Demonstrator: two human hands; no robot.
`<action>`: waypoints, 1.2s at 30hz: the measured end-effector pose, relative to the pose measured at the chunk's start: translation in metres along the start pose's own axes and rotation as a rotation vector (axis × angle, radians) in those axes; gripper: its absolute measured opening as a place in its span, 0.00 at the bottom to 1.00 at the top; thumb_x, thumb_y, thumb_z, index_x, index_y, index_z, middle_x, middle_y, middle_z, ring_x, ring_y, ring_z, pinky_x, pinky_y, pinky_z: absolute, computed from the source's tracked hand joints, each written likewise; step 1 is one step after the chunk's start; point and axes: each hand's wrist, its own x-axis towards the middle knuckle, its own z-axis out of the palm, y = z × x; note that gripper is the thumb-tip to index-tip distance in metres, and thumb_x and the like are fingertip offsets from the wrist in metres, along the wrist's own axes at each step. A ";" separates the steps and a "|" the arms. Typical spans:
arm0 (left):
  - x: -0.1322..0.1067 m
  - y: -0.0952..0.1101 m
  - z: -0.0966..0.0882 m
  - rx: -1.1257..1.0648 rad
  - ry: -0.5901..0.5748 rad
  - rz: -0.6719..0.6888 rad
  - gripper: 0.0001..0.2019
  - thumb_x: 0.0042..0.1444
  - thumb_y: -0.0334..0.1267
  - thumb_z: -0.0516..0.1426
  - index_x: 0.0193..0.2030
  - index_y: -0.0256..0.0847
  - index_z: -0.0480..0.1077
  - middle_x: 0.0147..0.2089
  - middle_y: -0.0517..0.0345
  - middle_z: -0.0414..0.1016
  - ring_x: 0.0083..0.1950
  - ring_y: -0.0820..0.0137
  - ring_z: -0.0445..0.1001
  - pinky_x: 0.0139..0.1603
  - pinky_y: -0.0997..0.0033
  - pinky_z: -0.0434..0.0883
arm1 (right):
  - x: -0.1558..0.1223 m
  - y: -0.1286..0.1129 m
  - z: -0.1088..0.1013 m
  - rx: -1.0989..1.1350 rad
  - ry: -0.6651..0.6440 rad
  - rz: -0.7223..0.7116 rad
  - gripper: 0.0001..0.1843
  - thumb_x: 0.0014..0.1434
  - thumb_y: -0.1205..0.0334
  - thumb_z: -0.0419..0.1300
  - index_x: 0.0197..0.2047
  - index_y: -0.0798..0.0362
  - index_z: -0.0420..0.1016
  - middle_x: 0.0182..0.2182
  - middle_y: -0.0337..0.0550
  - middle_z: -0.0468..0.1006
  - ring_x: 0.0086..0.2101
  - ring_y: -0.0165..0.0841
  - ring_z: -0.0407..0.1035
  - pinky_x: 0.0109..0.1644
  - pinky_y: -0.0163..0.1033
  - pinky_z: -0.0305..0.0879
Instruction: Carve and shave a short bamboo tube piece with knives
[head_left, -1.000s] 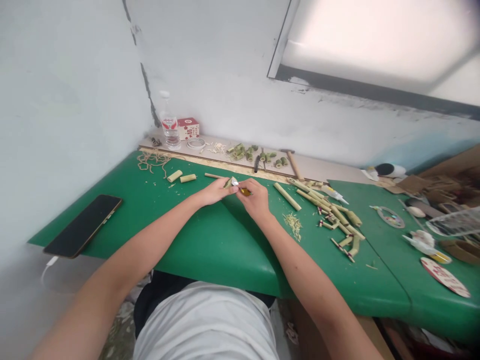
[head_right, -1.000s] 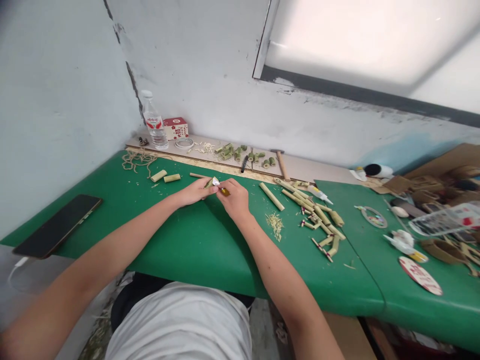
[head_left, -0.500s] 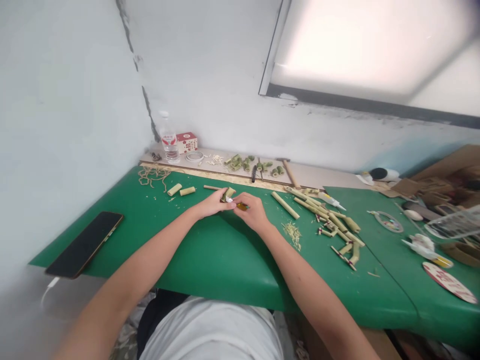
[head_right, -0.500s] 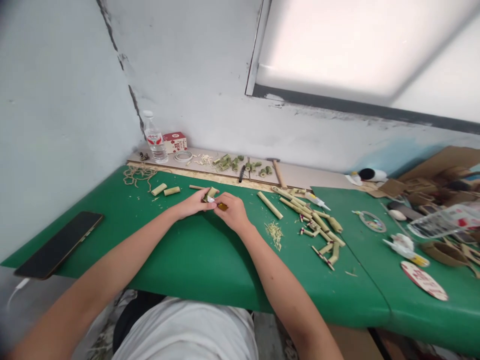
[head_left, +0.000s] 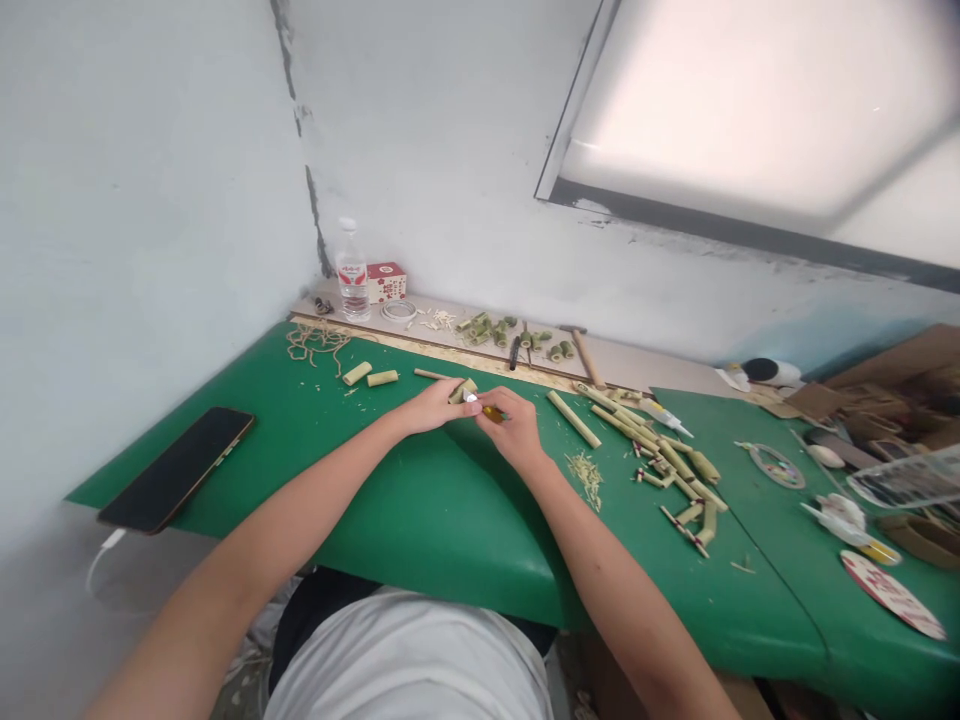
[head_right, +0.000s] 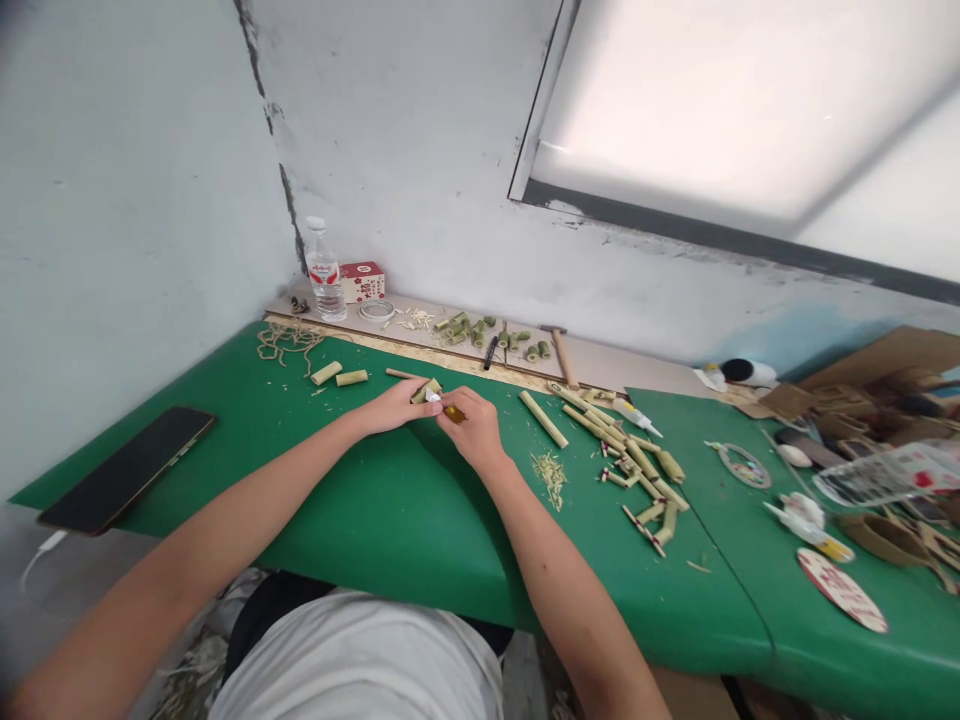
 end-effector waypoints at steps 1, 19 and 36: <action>0.001 -0.001 0.001 0.004 0.009 -0.004 0.30 0.53 0.66 0.69 0.41 0.39 0.72 0.35 0.63 0.69 0.37 0.69 0.66 0.39 0.70 0.62 | 0.000 0.001 0.000 -0.003 0.016 0.007 0.04 0.64 0.62 0.66 0.37 0.46 0.83 0.38 0.45 0.88 0.38 0.40 0.82 0.42 0.45 0.80; -0.003 0.003 0.002 0.035 -0.028 0.027 0.29 0.57 0.65 0.67 0.45 0.40 0.69 0.39 0.60 0.69 0.40 0.67 0.68 0.42 0.69 0.64 | 0.003 0.000 -0.003 0.031 -0.015 -0.040 0.04 0.64 0.62 0.66 0.37 0.46 0.84 0.37 0.44 0.88 0.36 0.38 0.83 0.41 0.44 0.80; 0.001 0.004 0.005 0.026 0.075 -0.019 0.30 0.54 0.68 0.67 0.35 0.41 0.66 0.31 0.65 0.62 0.34 0.70 0.61 0.35 0.70 0.57 | 0.003 0.006 0.002 -0.057 0.166 0.077 0.06 0.66 0.57 0.66 0.37 0.46 0.83 0.38 0.45 0.87 0.38 0.39 0.82 0.43 0.45 0.80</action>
